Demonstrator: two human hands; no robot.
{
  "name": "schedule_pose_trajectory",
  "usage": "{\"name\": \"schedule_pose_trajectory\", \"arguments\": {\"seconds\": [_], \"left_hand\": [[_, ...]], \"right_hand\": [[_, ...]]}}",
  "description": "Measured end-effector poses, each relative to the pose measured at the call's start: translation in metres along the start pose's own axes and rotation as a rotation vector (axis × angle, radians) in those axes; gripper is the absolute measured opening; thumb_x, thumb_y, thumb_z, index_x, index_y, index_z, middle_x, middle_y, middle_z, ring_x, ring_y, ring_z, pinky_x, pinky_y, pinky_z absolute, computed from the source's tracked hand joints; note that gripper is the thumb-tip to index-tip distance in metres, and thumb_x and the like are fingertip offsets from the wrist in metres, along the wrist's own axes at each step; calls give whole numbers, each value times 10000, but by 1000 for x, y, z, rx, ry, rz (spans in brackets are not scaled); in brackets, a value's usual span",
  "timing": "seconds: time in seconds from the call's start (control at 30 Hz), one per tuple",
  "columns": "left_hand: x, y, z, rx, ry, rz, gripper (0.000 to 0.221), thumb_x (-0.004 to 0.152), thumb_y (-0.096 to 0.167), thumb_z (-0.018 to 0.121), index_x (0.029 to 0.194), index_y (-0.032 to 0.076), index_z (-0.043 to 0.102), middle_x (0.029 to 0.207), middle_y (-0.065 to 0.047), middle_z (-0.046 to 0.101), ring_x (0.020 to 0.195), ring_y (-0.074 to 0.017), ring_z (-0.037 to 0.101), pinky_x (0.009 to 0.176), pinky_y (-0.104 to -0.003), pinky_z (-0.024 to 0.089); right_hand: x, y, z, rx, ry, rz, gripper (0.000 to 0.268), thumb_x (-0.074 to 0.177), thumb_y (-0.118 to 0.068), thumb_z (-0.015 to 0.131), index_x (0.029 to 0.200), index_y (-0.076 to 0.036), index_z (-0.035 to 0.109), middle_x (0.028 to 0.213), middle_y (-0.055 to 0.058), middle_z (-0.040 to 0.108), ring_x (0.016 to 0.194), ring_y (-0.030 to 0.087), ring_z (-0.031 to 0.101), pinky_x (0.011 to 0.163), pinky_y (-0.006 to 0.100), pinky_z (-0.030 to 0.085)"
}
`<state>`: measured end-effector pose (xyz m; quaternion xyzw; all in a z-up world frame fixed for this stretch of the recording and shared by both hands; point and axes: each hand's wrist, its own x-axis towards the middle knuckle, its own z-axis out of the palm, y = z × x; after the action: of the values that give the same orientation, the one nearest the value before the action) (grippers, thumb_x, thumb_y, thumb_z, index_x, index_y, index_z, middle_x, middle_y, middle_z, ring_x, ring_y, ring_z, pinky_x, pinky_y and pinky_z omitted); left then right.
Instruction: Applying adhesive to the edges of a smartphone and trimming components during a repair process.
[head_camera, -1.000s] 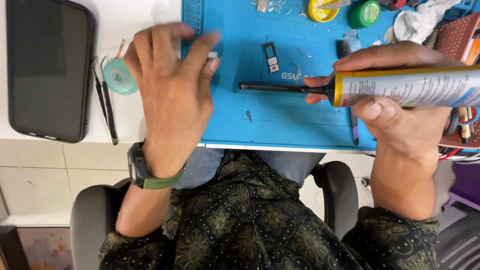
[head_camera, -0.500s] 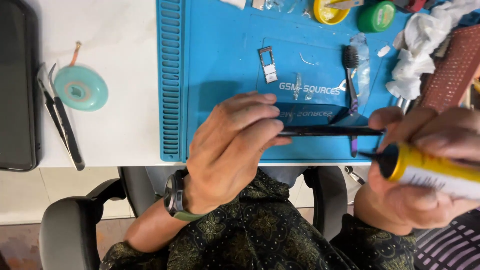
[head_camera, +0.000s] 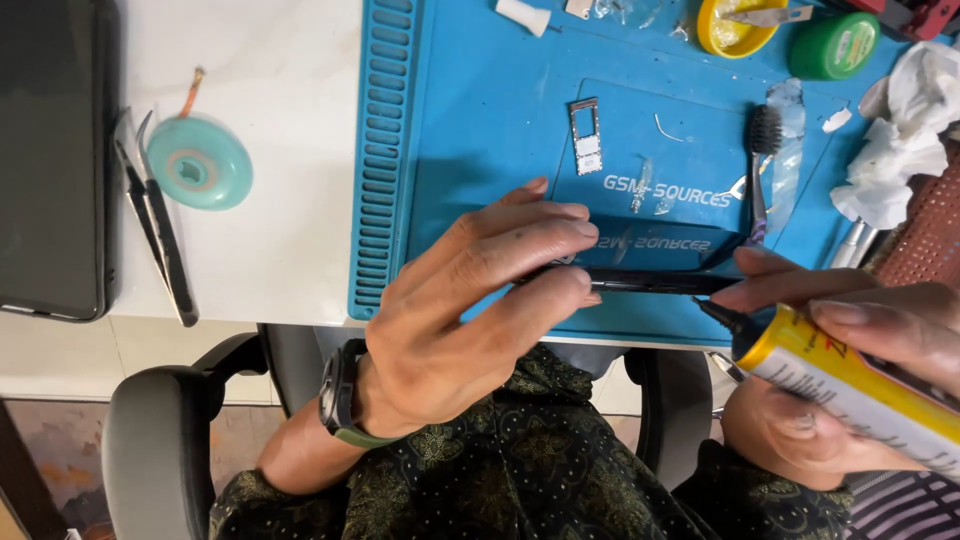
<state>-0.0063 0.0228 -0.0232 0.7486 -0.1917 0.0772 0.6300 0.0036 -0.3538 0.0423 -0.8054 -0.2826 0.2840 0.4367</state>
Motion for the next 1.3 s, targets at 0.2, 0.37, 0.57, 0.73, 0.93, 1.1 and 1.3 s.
{"name": "schedule_pose_trajectory", "arguments": {"seconds": [0.2, 0.37, 0.57, 0.73, 0.93, 1.1, 1.3], "left_hand": [[15, -2, -6, 157, -60, 192, 186, 1079, -61, 822, 1175, -20, 668, 1292, -219, 680, 1183, -432, 818, 1156, -656, 717], [19, 1, -13, 194, -133, 279, 76, 1111, -32, 754, 1177, -60, 730, 1247, -254, 646, 1199, -512, 777, 1155, -691, 721], [19, 2, -17, 206, -178, 276, 107, 1129, -10, 745, 1215, -71, 727, 1286, -263, 634, 1245, -516, 744, 1181, -687, 720], [20, 0, -17, 198, -171, 277, 118, 1130, -5, 733, 1228, -62, 698, 1274, -282, 647, 1229, -513, 750, 1147, -680, 761], [25, -2, -18, 183, -122, 305, 95, 1127, 0, 664, 1167, -83, 688, 1169, -300, 716, 1113, -498, 818, 1047, -636, 788], [28, -1, -20, 178, -133, 306, 95, 1117, -20, 686, 1117, -96, 743, 1206, -290, 696, 1136, -490, 792, 1055, -604, 788], [30, 2, -23, 206, -183, 333, 152, 1129, 12, 654, 1127, -88, 768, 1169, -266, 718, 1176, -477, 762, 1083, -603, 765]], "right_hand": [[5, 0, -11, 94, -148, 18, 719, 1023, -260, 619, 1683, -262, 334, 1626, 152, 600, 1626, 378, 588, 1514, 651, 394], [26, -16, 15, -115, 19, -86, 816, 962, -229, 809, 1634, -149, 353, 1464, 90, 683, 1475, 282, 747, 1417, 508, 596], [33, -31, 19, -143, 65, -40, 767, 992, -251, 767, 1634, -163, 357, 1492, 129, 676, 1491, 315, 733, 1458, 551, 560], [40, -32, 13, -196, 60, -67, 789, 947, -314, 829, 1577, -129, 391, 1347, 96, 762, 1361, 270, 816, 1318, 482, 664], [43, -38, 3, -108, -66, -22, 923, 883, -306, 868, 1640, -196, 352, 1425, 64, 739, 1489, 307, 747, 1409, 561, 586], [38, -36, 9, -135, -34, -20, 890, 913, -341, 842, 1640, -188, 351, 1440, 81, 736, 1483, 305, 742, 1396, 547, 606], [34, -36, 13, -78, -108, 54, 945, 817, -323, 897, 1606, -206, 391, 1537, 143, 703, 1540, 299, 683, 1408, 547, 533]]}}
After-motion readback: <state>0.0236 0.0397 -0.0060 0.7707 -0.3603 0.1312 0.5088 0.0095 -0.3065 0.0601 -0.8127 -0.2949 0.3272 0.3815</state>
